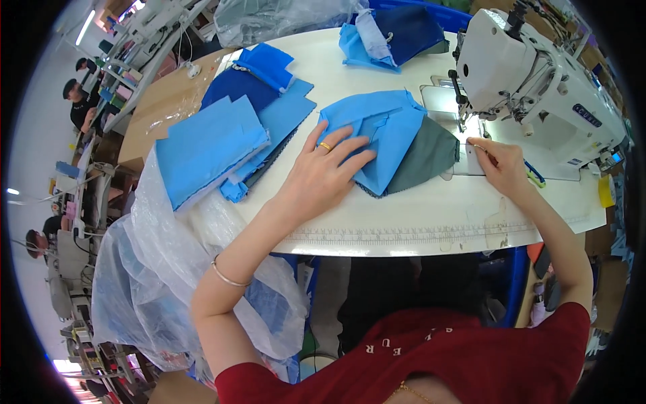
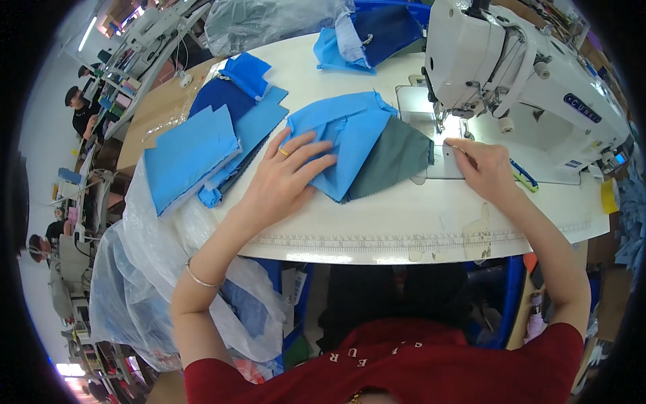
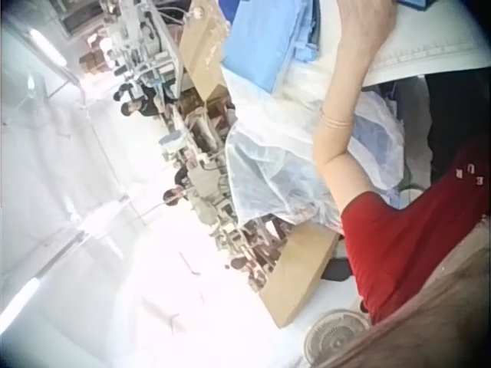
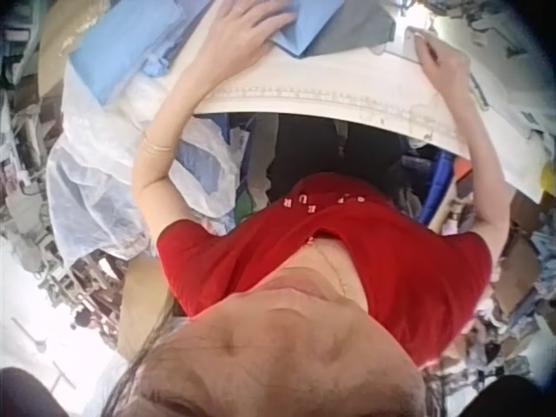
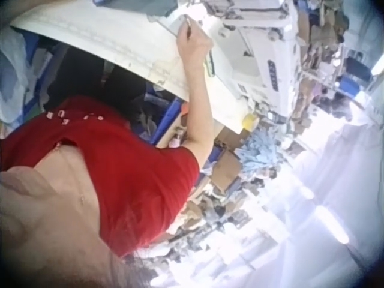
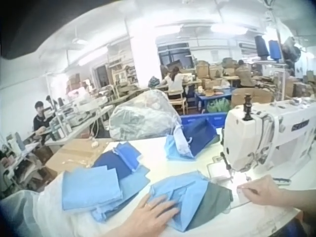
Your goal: Sewing together pieces of leather or heavy-duty fabric using an industrial sewing machine to create parts of a bag or garment.
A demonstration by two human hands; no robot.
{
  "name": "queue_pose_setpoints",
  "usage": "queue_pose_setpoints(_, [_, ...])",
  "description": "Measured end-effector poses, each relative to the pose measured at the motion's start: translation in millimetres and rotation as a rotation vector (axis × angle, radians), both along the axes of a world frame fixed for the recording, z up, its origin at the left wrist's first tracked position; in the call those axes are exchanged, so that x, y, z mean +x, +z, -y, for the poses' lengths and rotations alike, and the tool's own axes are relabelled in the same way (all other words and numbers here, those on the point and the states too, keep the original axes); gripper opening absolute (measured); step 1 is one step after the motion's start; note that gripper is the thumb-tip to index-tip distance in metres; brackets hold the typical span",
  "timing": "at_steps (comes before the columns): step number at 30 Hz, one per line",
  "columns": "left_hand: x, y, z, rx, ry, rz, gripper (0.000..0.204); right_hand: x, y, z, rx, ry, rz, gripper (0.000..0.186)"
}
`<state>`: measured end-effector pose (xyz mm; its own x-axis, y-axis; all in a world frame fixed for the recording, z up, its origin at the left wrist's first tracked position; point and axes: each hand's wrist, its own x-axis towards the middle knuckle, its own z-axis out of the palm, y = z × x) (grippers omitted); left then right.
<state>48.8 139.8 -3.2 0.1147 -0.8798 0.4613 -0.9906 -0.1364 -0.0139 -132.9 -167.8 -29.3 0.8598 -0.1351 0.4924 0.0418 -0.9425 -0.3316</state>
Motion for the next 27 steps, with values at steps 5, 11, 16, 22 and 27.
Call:
queue_pose_setpoints(5, [9.3,4.7,0.5,-0.196,0.006,-0.518,0.016,-2.4,0.6,-0.7,-0.016,0.01,-0.008,0.021])
queue_pose_setpoints(11, [22.8,27.9,-11.0,-0.518,0.275,-1.337,0.027,-1.0,0.7,0.4,-0.009,0.013,-0.009,0.022])
queue_pose_setpoints(16, [27.6,52.6,1.5,-0.593,0.266,-1.542,0.034,-2.7,1.4,1.1,-0.019,0.023,-0.005,0.021])
queue_pose_setpoints(22, [28.4,60.3,1.8,-0.53,0.325,-1.544,0.035,-4.3,3.8,0.6,-0.032,0.035,0.006,0.02])
queue_pose_setpoints(27, [13.3,73.2,2.0,-0.616,0.349,-1.619,0.035,-6.6,-2.9,5.7,-0.031,0.043,0.026,0.02])
